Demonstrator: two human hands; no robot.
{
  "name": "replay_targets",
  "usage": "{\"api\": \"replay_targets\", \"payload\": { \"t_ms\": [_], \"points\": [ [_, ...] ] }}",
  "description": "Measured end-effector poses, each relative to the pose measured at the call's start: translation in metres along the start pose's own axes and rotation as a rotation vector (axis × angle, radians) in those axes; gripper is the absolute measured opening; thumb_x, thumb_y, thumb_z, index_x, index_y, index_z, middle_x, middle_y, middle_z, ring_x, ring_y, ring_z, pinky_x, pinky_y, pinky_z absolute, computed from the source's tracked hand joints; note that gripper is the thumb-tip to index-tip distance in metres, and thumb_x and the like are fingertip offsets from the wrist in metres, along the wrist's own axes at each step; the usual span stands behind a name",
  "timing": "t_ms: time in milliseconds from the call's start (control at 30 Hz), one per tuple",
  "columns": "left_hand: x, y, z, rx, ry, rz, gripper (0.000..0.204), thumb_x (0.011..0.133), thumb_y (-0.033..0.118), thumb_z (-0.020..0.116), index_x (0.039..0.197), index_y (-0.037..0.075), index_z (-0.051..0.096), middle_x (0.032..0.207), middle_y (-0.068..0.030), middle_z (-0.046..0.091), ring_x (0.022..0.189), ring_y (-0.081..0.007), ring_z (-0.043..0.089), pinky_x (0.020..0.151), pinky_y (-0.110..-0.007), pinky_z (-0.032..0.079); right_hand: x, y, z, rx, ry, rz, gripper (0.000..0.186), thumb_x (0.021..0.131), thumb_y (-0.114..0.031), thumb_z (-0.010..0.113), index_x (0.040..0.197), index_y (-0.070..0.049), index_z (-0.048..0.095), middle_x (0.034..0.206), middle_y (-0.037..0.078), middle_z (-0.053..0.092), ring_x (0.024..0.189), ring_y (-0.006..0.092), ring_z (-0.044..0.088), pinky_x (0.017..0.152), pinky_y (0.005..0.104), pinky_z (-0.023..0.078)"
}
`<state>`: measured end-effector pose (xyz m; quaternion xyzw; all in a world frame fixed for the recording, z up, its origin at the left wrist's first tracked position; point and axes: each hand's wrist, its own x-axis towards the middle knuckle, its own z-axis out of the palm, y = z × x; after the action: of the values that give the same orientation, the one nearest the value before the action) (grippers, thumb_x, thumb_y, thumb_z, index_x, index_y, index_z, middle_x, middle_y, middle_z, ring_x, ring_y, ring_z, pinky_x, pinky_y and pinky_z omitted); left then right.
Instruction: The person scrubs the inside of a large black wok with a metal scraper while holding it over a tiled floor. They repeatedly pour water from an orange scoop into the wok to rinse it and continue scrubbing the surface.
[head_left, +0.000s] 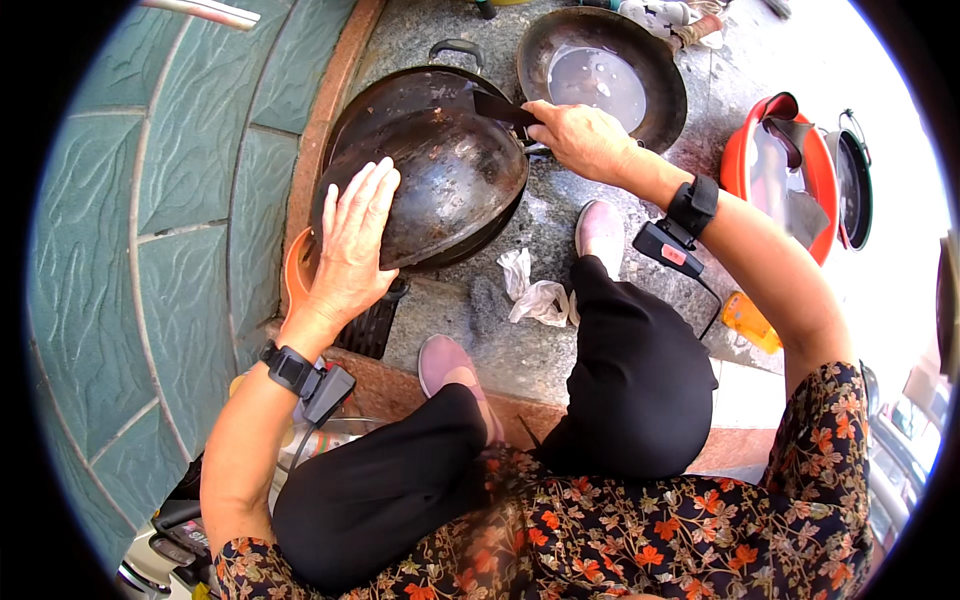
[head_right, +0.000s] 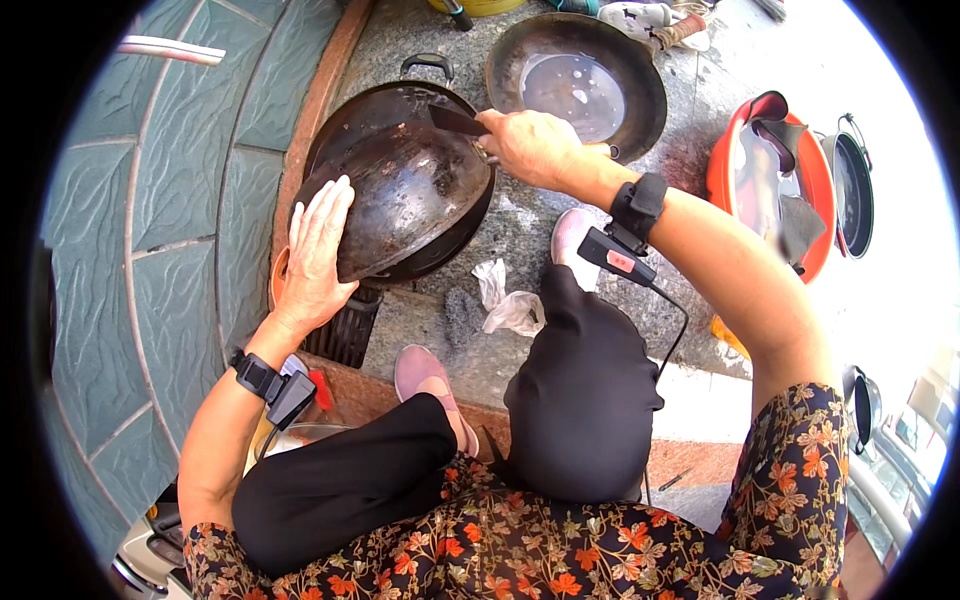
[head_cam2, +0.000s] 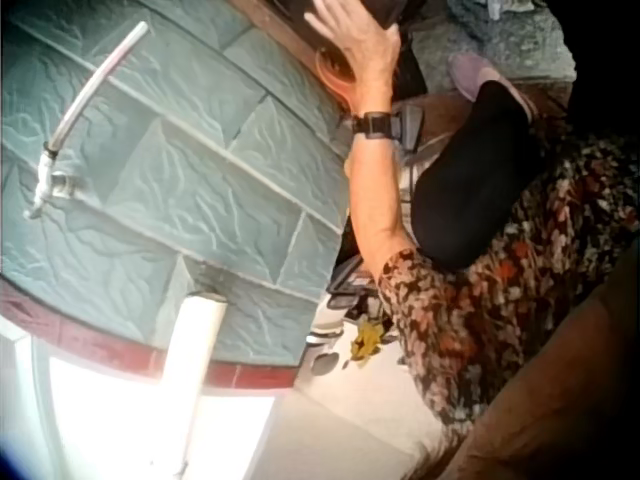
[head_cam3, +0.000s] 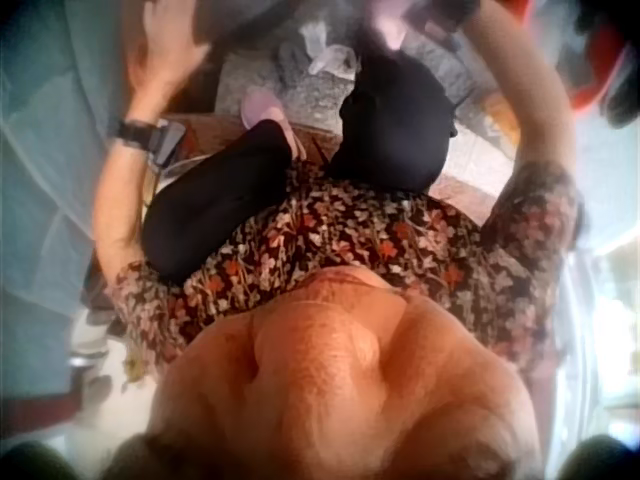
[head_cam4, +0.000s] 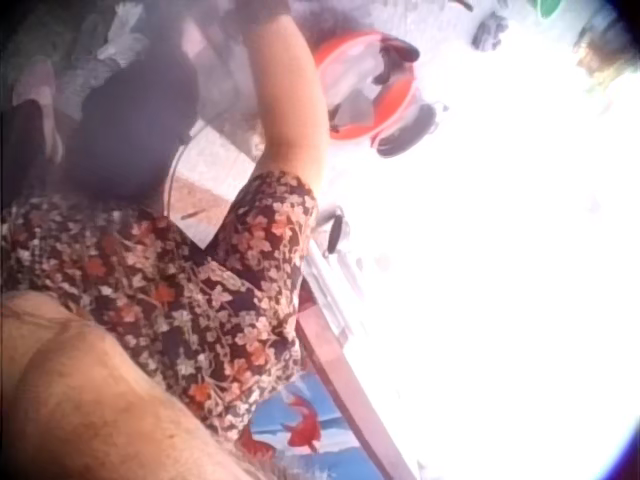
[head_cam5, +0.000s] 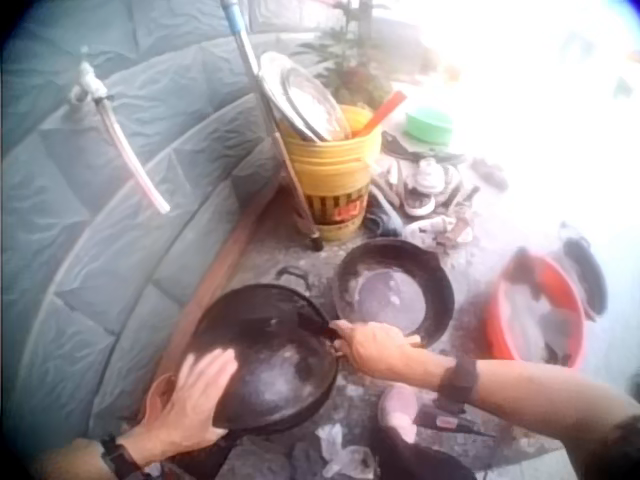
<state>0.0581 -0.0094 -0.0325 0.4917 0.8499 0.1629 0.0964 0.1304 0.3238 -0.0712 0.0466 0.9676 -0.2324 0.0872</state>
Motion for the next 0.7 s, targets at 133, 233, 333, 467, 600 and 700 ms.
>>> {"api": "replay_targets", "payload": {
  "t_ms": [133, 233, 333, 467, 600, 700],
  "points": [
    [-0.007, 0.002, 0.009, 0.007, 0.062, 0.008, 0.108, 0.062, -0.003, 0.081, 0.157, 0.008, 0.031, 0.162, -0.0108, 0.032, 0.15, -0.0306, 0.03, 0.123, -0.059, 0.017, -0.019, -0.013, -0.017, -0.342, -0.011, -0.272, 0.044, 0.096, -0.018, 0.059, 0.14, -0.02, 0.059, 0.088, 0.013, 0.063, 0.078, 0.0352, 0.07, 0.066, 0.0447, 0.056],
    [-0.011, 0.004, 0.01, -0.007, 0.072, 0.007, 0.106, 0.063, -0.004, 0.08, 0.156, 0.008, 0.032, 0.162, -0.0104, 0.032, 0.15, -0.0308, 0.03, 0.122, -0.06, 0.016, -0.006, -0.024, -0.035, -0.439, -0.007, -0.39, 0.039, 0.095, -0.017, 0.059, 0.134, -0.023, 0.065, 0.085, 0.012, 0.063, 0.074, 0.0325, 0.07, 0.063, 0.044, 0.056],
    [-0.007, 0.002, 0.009, -0.024, 0.085, 0.019, 0.105, 0.063, -0.004, 0.08, 0.156, 0.009, 0.033, 0.162, -0.0098, 0.032, 0.15, -0.0308, 0.03, 0.122, -0.06, 0.016, 0.033, -0.027, -0.038, -0.451, -0.083, -0.394, 0.036, 0.094, -0.014, 0.058, 0.128, -0.02, 0.07, 0.088, 0.013, 0.07, 0.079, 0.0323, 0.072, 0.065, 0.0433, 0.056],
    [-0.005, 0.0, 0.007, -0.062, 0.066, 0.009, 0.101, 0.066, -0.003, 0.078, 0.156, 0.01, 0.034, 0.162, -0.0092, 0.033, 0.15, -0.0305, 0.03, 0.122, -0.061, 0.015, 0.097, -0.056, 0.0, -0.562, -0.218, -0.363, 0.039, 0.095, -0.014, 0.057, 0.132, -0.022, 0.068, 0.102, 0.015, 0.074, 0.092, 0.0321, 0.073, 0.078, 0.0425, 0.059],
    [-0.006, -0.005, 0.006, -0.062, 0.067, 0.016, 0.097, 0.069, -0.002, 0.076, 0.155, 0.01, 0.035, 0.161, -0.0088, 0.034, 0.15, -0.0298, 0.032, 0.122, -0.061, 0.015, 0.12, -0.057, -0.002, -0.461, -0.271, -0.314, 0.04, 0.096, -0.017, 0.058, 0.135, -0.025, 0.066, 0.113, 0.015, 0.073, 0.103, 0.0322, 0.072, 0.09, 0.0425, 0.057],
    [-0.009, -0.008, 0.005, -0.097, 0.089, 0.005, 0.098, 0.069, -0.002, 0.077, 0.156, 0.011, 0.034, 0.162, -0.0083, 0.034, 0.15, -0.0289, 0.032, 0.122, -0.061, 0.015, 0.113, -0.057, -0.031, -0.444, -0.317, -0.363, 0.037, 0.097, -0.022, 0.061, 0.133, -0.024, 0.067, 0.117, 0.014, 0.072, 0.11, 0.0318, 0.069, 0.094, 0.0434, 0.055]
  ]
}}
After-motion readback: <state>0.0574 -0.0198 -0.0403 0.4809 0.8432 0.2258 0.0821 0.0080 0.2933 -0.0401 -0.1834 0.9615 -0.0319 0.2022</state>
